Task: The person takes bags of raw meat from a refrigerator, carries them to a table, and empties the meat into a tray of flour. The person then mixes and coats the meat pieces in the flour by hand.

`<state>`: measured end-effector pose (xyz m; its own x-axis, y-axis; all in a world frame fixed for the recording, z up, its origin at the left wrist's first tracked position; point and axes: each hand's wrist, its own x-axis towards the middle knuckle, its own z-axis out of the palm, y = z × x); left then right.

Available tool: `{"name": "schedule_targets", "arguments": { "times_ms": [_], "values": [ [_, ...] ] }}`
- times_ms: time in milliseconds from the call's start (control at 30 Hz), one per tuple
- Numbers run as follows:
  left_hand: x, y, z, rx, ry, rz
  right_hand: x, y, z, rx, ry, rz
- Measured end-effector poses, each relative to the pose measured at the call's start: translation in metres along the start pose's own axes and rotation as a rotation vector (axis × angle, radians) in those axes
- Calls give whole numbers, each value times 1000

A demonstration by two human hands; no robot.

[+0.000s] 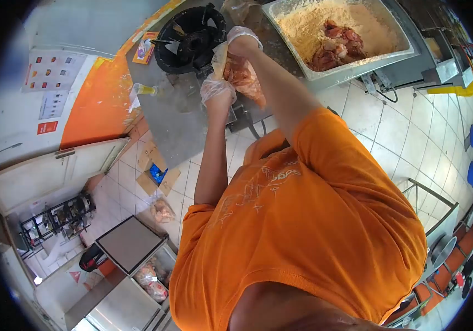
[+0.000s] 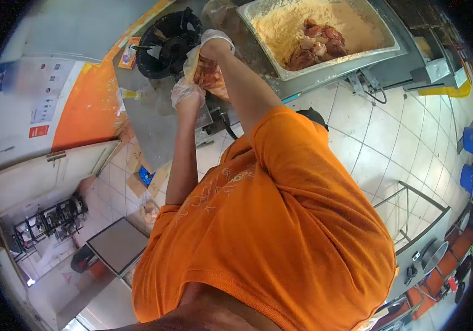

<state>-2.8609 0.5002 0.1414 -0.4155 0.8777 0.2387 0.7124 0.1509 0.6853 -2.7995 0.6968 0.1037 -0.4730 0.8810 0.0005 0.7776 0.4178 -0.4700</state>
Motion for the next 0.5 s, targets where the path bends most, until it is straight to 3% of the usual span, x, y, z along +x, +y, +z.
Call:
{"name": "schedule_targets", "arguments": {
  "times_ms": [133,200,333,400,433,500],
  "values": [
    [-4,0,-1,78,-25,21,-5,0,-6,85,-15,71],
    [-9,8,-7,-360,-45,-354,-18,-1,-24,-40,-30,13],
    [-16,-12,-9,-495,-155,-529,-52,21,-45,25,-125,-91],
    [-10,-14,-6,-485,-173,-468,-48,15,-67,-116,-319,7],
    [-11,-7,-9,-639,-210,-557,-45,27,-52,-123,-334,3],
    [-14,-8,-3,-797,-188,-548,-41,56,-24,-46,21,-136]
  ]
}}
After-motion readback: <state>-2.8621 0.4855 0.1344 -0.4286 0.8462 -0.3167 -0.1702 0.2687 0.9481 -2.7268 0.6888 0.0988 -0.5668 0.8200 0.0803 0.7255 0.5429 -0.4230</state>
